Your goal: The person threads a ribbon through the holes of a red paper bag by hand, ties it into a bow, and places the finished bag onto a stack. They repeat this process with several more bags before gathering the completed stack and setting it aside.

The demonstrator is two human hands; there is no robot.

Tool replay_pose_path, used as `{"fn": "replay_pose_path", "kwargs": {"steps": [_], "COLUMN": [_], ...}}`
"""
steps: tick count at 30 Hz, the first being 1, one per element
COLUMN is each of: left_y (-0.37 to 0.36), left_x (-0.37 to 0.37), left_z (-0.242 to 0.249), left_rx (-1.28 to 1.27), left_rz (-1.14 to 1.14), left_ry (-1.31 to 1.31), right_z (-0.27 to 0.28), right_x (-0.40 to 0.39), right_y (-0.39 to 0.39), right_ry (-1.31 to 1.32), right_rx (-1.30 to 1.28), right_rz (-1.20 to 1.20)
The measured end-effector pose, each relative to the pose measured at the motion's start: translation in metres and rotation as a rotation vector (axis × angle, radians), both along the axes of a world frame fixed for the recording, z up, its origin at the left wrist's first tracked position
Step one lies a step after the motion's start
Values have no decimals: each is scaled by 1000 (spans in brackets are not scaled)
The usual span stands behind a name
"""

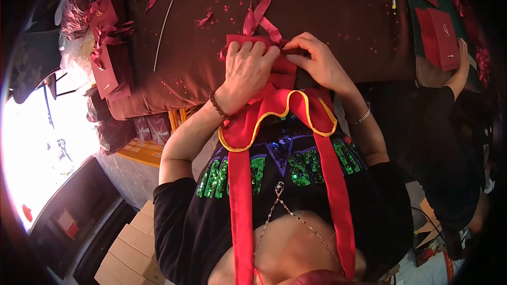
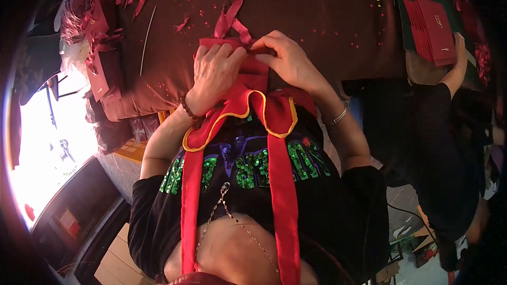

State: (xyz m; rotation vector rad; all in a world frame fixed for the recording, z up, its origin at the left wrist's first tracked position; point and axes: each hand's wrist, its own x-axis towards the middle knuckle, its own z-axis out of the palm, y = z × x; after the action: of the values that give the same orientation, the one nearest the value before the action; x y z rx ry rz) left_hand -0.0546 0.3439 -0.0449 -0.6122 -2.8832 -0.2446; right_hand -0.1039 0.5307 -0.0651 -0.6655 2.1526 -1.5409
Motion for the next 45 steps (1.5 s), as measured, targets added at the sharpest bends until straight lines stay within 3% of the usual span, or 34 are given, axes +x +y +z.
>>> {"fn": "replay_pose_path", "kwargs": {"steps": [4,7,9,11,14,15,18,19,21,25,26,27,31,33,34,36,41,43,45], "left_y": [-1,-1,0,-3,-17,-21,-26,-28,-32,-24,-21,-18,-14,-19,-21,-28,-47,-58,-67], "left_x": [1,-2,-7,-15,-30,-37,-56,-62,-73,-74,-74,-73,-68,-68,-72,-80,-91,-93,-97], "left_z": [1,6,14,19,16,17,32,30,28,35,36,36,25,12,12,18,20,25,33], "left_rx": [-70,16,250,244,129,129,13,15,177,322,317,312,246,507,503,883,900,912,838], "left_rz": [-17,-10,75,128,100,104,-52,-49,-161,-110,13,136,171,178,177,332,212,145,168], "left_ry": [-4,-18,61,88,-335,-331,-735,-736,-973,-1017,-1054,-1090,-981,-972,-974,-1037,-1029,-992,-1115], "right_z": [4,3,8,10,11,12,13,13,15,12,12,13,13,11,10,15,12,11,4], "right_x": [1,5,8,12,14,16,17,19,19,19,18,17,12,9,8,11,14,16,16], "right_y": [1,0,-1,-4,-7,-8,-10,-11,-12,-15,-16,-16,-15,-12,-11,-12,-21,-22,-22], "right_ry": [-19,-19,-48,-79,82,102,191,256,277,285,285,235,23,-31,-83,-141,-212,-127,-119], "right_rx": [-2,-22,-21,-21,2,6,43,78,83,50,46,34,28,7,-11,-63,-86,-74,-82], "right_rz": [10,-35,-65,-89,-77,-81,-76,-68,-72,-100,-99,-109,-76,-65,-49,-12,-5,-60,-51]}}
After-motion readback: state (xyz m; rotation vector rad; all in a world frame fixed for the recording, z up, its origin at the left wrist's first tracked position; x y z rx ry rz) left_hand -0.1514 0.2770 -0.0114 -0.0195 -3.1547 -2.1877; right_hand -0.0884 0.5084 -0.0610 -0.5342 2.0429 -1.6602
